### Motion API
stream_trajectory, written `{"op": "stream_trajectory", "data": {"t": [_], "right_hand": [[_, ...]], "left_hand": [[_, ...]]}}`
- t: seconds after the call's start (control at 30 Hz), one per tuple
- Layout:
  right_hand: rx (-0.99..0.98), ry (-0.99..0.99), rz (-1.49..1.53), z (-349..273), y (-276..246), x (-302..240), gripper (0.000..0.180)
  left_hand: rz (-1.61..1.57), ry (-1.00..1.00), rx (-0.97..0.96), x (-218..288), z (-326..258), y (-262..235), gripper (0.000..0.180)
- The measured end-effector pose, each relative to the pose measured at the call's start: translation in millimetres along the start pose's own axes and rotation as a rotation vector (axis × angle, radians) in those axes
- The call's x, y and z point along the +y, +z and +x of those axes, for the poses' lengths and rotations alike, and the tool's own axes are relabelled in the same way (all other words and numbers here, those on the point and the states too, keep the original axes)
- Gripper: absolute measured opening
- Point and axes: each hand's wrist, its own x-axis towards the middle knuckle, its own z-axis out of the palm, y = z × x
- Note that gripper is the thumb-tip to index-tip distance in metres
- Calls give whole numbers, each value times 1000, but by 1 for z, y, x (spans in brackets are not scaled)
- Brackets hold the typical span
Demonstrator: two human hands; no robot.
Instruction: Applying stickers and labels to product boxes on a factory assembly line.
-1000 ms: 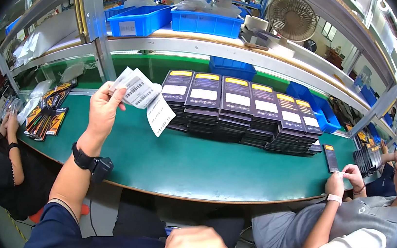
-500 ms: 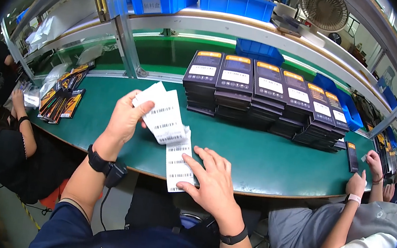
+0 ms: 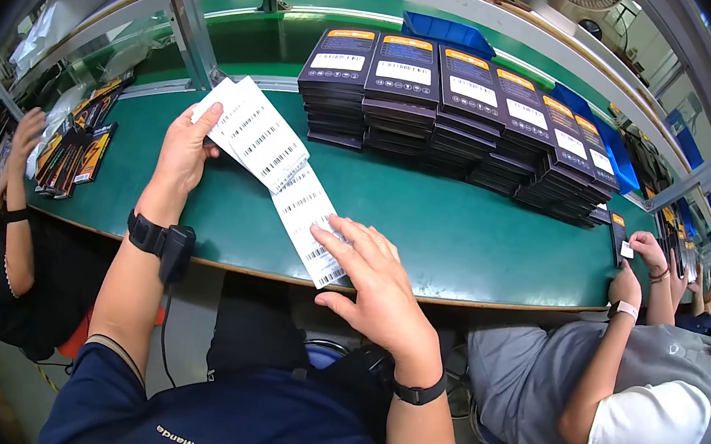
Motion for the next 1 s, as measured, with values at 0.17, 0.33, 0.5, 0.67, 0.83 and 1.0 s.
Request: {"op": "stream_trajectory", "data": {"t": [0.17,0.33,0.5,0.67,0.83,1.0], "right_hand": [[18,-16,-114,1,7,-1,78],[45,-26,-175,-2,12,1,68],[81,-55,-220,-2,14,1,45],[93,-48,-224,-3,15,3,40],[84,-58,-231,-3,15,4,44],[-7,-67,-176,-3,3,-2,48]], "left_hand": [[-23,-11,-135,-1,-3,-1,29],[65,-26,-150,-2,-4,-4,26],[53,-73,-172,-3,-4,-5,16],[51,-101,-236,-3,-5,-3,9],[-85,55,-297,2,-8,-1,23],[-26,45,-373,4,-11,1,31]]}}
